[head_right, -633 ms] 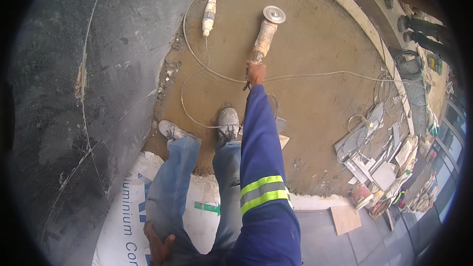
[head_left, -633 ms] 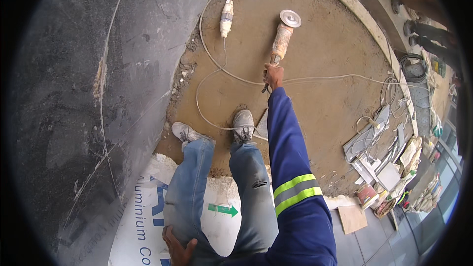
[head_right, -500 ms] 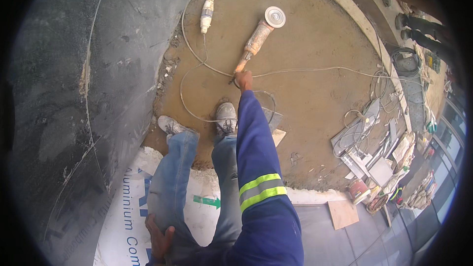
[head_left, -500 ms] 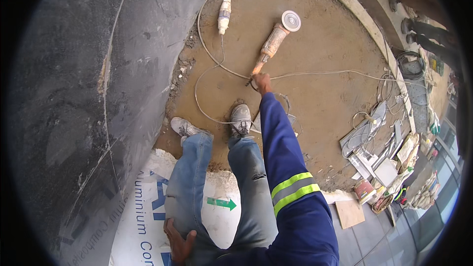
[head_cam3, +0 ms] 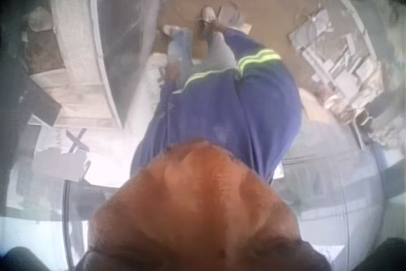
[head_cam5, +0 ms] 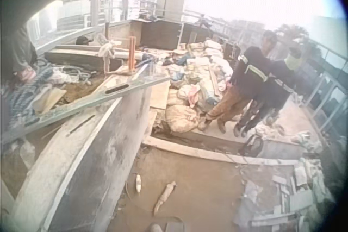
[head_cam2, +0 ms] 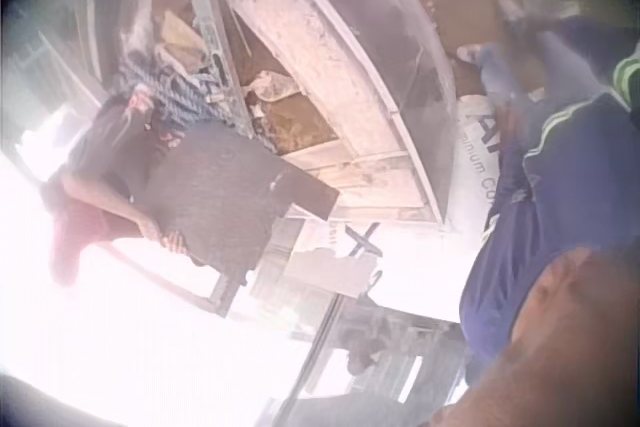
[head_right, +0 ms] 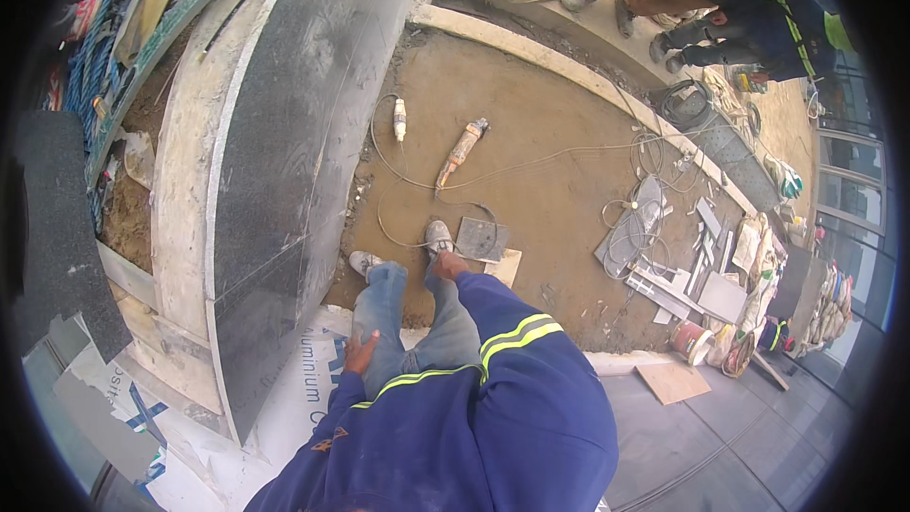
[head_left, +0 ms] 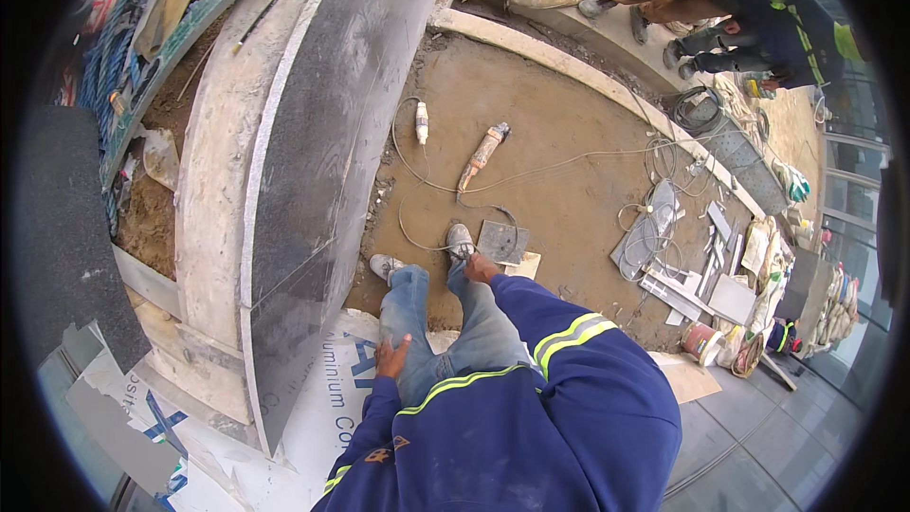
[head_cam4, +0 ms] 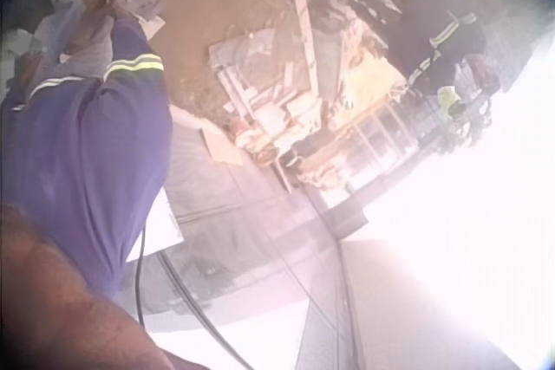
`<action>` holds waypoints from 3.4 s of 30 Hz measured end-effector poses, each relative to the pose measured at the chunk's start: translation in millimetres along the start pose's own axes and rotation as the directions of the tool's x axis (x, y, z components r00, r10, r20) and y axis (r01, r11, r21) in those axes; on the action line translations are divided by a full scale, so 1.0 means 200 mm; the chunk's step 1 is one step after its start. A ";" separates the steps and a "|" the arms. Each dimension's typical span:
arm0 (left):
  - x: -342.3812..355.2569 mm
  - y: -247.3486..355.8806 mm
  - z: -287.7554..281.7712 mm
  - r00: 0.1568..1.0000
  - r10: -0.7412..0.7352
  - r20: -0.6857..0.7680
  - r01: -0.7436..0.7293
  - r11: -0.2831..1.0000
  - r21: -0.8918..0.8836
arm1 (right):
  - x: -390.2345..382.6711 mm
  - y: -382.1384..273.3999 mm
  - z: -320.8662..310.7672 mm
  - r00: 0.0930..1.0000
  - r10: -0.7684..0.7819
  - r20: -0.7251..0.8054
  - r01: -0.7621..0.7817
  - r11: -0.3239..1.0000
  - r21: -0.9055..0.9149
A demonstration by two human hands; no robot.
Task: The person uses an angle grinder to cut a dark stone slab while a coworker holds it steady. After cutting, the person positions the slab into a curved frame and assists with alignment.
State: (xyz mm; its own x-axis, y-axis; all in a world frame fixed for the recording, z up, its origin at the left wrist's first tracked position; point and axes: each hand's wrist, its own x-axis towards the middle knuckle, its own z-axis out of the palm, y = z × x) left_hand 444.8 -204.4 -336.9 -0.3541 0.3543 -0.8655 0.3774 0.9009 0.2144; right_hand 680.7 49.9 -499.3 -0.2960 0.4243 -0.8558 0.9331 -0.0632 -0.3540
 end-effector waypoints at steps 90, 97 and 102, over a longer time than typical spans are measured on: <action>-0.95 -0.51 -0.90 0.218 -0.759 -0.614 -0.723 0.297 -0.624 | -1.13 -2.27 -1.04 0.042 -0.790 -0.611 0.845 0.355 -0.400; -0.99 -0.58 -0.97 0.268 -0.676 -0.686 -0.714 0.339 -0.613 | -0.89 -2.01 -0.44 0.687 -0.425 -0.589 0.608 0.780 0.146; -0.99 -0.68 -1.03 0.323 -0.582 -0.746 -0.621 0.465 -0.631 | -0.99 -2.14 0.01 0.643 -0.608 -0.465 0.725 0.679 0.115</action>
State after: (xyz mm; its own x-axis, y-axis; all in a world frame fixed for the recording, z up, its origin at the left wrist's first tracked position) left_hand 287.8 -346.3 -100.9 -0.9727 -0.2224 -0.0665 -0.1448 0.3575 0.9226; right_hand 339.1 -8.1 -178.0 -0.6629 0.7315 -0.1600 0.3959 0.1610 -0.9041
